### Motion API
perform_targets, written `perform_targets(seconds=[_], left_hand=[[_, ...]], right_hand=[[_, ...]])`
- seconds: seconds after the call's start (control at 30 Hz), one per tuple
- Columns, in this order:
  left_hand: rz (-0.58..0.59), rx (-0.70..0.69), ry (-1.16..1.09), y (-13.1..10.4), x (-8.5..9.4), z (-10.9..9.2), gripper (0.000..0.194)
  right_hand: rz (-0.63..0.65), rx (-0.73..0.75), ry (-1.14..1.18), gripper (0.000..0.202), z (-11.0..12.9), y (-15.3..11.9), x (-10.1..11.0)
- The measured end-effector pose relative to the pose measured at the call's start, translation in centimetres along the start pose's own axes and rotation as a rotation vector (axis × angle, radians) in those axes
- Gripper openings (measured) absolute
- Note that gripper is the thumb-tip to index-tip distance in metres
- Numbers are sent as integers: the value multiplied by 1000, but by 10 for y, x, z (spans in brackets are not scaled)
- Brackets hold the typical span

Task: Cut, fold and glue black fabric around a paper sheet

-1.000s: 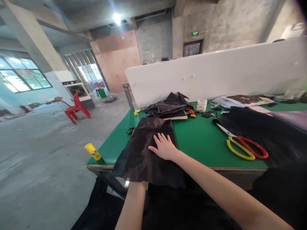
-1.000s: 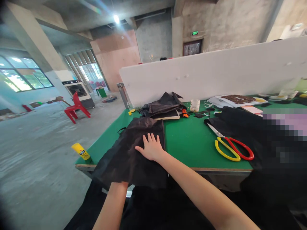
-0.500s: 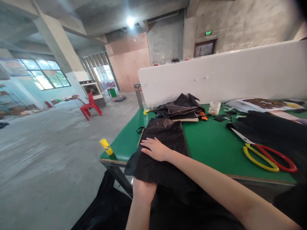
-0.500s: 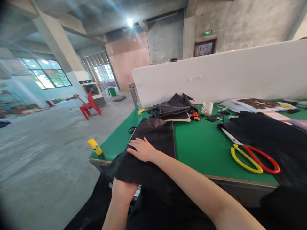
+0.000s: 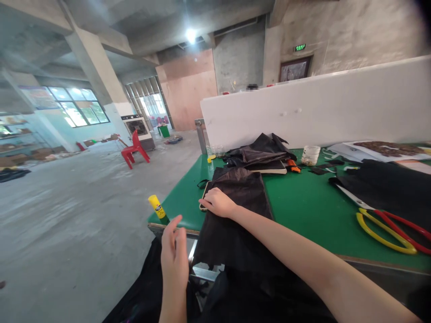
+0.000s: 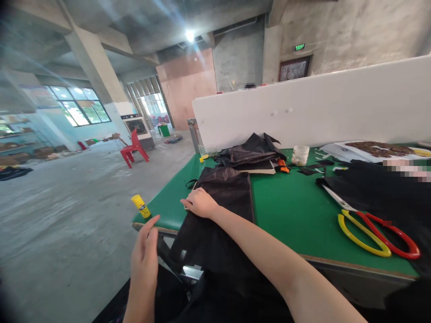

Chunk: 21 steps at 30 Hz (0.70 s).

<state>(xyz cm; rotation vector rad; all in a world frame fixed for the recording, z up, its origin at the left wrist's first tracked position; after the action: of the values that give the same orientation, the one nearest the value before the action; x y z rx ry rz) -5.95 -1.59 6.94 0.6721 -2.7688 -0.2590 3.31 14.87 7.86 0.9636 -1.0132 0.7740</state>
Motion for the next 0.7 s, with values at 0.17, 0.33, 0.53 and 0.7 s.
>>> perform_targets(seconds=[0.17, 0.33, 0.53, 0.7], left_hand=[[264, -68, 551, 14, -19, -16, 39], [350, -50, 453, 23, -32, -5, 46], [341, 11, 263, 24, -27, 4, 52], [349, 94, 58, 25, -28, 13, 59]], right_hand=[[22, 58, -12, 50, 2, 1, -3], [35, 123, -1, 39, -1, 7, 12], [-109, -64, 37, 40, -35, -9, 41], [-41, -223, 17, 44, -66, -33, 27]])
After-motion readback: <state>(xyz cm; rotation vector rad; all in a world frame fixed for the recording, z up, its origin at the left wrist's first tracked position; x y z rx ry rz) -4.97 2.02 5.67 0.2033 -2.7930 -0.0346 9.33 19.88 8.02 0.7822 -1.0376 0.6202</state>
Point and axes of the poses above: each hand's wrist, its own y-axis towards the middle knuckle, its own x-axis out of the back of the hand, z = x × y, the point moved 4 cm from there along y, towards the middle knuckle, and after that the axes turned 15 degrees about z, right-handed, at the moved point
